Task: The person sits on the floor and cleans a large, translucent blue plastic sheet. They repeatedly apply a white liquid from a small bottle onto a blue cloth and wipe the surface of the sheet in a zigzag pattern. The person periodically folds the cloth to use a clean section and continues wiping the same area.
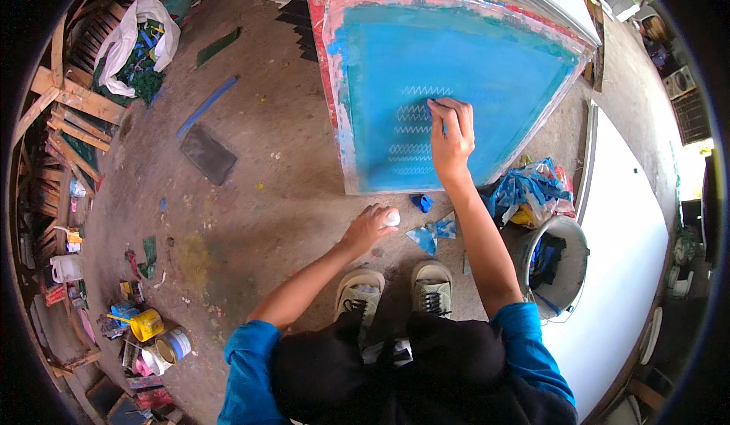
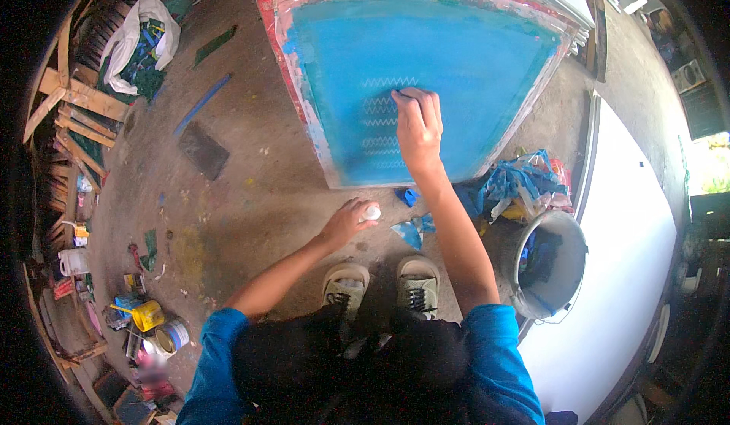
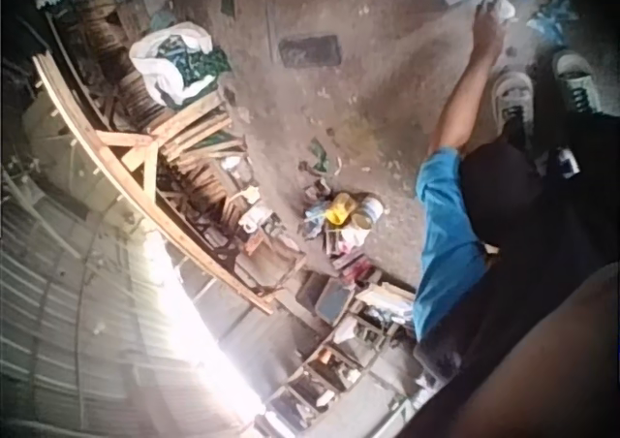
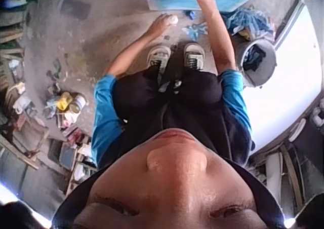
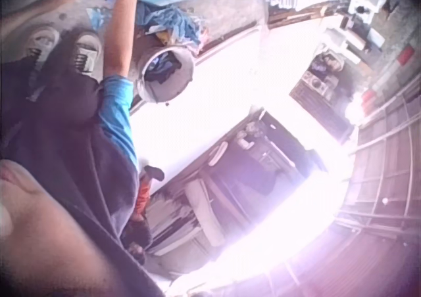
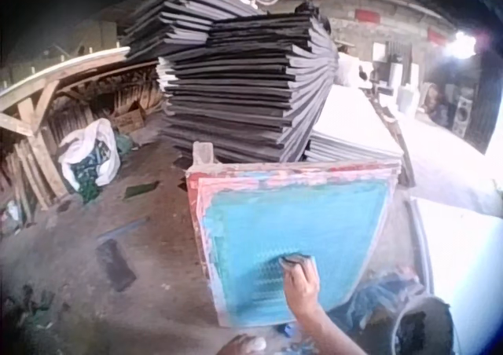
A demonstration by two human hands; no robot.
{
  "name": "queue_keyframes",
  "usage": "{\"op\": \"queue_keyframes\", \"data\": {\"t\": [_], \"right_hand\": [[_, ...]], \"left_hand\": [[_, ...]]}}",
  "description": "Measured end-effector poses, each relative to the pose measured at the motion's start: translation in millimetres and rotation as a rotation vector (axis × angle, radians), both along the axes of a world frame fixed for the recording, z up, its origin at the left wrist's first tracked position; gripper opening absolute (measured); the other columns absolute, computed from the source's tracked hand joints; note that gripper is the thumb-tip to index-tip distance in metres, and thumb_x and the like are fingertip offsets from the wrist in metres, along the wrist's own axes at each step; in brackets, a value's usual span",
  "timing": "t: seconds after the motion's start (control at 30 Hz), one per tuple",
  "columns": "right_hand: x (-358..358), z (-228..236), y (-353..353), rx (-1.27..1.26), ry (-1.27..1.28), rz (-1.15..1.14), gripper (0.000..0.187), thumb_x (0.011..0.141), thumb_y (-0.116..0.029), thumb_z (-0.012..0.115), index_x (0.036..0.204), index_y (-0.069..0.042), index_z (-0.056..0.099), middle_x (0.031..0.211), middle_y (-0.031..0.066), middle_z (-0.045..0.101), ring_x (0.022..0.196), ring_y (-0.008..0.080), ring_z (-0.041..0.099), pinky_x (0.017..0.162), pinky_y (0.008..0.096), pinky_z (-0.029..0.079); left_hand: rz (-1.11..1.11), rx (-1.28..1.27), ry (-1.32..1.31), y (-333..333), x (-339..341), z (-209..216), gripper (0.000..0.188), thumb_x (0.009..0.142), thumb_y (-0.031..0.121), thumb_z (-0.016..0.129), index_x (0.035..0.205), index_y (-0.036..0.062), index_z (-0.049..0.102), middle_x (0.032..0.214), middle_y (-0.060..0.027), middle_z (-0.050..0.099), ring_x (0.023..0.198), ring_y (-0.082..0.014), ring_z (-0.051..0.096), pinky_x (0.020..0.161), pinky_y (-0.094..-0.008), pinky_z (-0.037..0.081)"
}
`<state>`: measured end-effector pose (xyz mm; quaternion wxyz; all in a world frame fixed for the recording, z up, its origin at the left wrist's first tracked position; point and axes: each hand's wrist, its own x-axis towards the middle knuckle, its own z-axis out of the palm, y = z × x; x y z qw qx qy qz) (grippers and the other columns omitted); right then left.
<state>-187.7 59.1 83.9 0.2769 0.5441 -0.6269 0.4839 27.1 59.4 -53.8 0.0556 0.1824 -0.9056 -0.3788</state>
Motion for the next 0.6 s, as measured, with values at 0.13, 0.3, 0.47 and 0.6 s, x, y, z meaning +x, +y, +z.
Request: {"op": "queue_keyframes", "data": {"t": [0.13, 0.3, 0.47, 0.6], "right_hand": [[11, -21, 6, 0.117, 0.049, 0.115, 0.025, 0.064, 0.011, 0.059, 0.087, 0.0, 0.059, 0.088, 0.0119, 0.056, 0.078, 0.0282, 0.055, 0.064, 0.0351, 0.048], [9, -10, -4, 0.033, 0.046, 0.064, 0.029, 0.062, 0.011, 0.058, 0.09, 0.0, 0.059, 0.09, 0.0112, 0.055, 0.078, 0.0277, 0.055, 0.066, 0.0353, 0.048], [-1, -11, 0, 0.116, 0.137, 0.174, 0.03, 0.062, 0.01, 0.06, 0.09, -0.001, 0.059, 0.088, 0.0101, 0.055, 0.077, 0.0269, 0.054, 0.066, 0.0355, 0.047], [-4, 2, 1, -0.021, 0.009, -0.111, 0.029, 0.063, 0.007, 0.057, 0.091, -0.001, 0.058, 0.089, 0.0104, 0.054, 0.079, 0.027, 0.054, 0.069, 0.0349, 0.048]], "left_hand": [[-0.025, 0.02, 0.022, -3, 14, -9, 0.042, 0.08, 0.029, 0.062, 0.116, 0.0116, 0.049, 0.107, -0.0123, 0.053, 0.101, -0.0313, 0.051, 0.083, -0.0402, 0.045], [-0.028, 0.038, 0.009, -2, 20, -8, 0.042, 0.08, 0.028, 0.063, 0.116, 0.0125, 0.049, 0.106, -0.0111, 0.052, 0.101, -0.0307, 0.051, 0.083, -0.0402, 0.045], [-0.04, 0.027, -0.001, -3, 17, -1, 0.042, 0.08, 0.027, 0.063, 0.117, 0.0136, 0.049, 0.105, -0.0112, 0.052, 0.101, -0.0304, 0.051, 0.083, -0.0396, 0.045], [-0.035, 0.028, -0.025, 0, 21, 0, 0.041, 0.081, 0.027, 0.062, 0.117, 0.0142, 0.049, 0.105, -0.0111, 0.051, 0.102, -0.03, 0.051, 0.083, -0.0398, 0.045]]}}
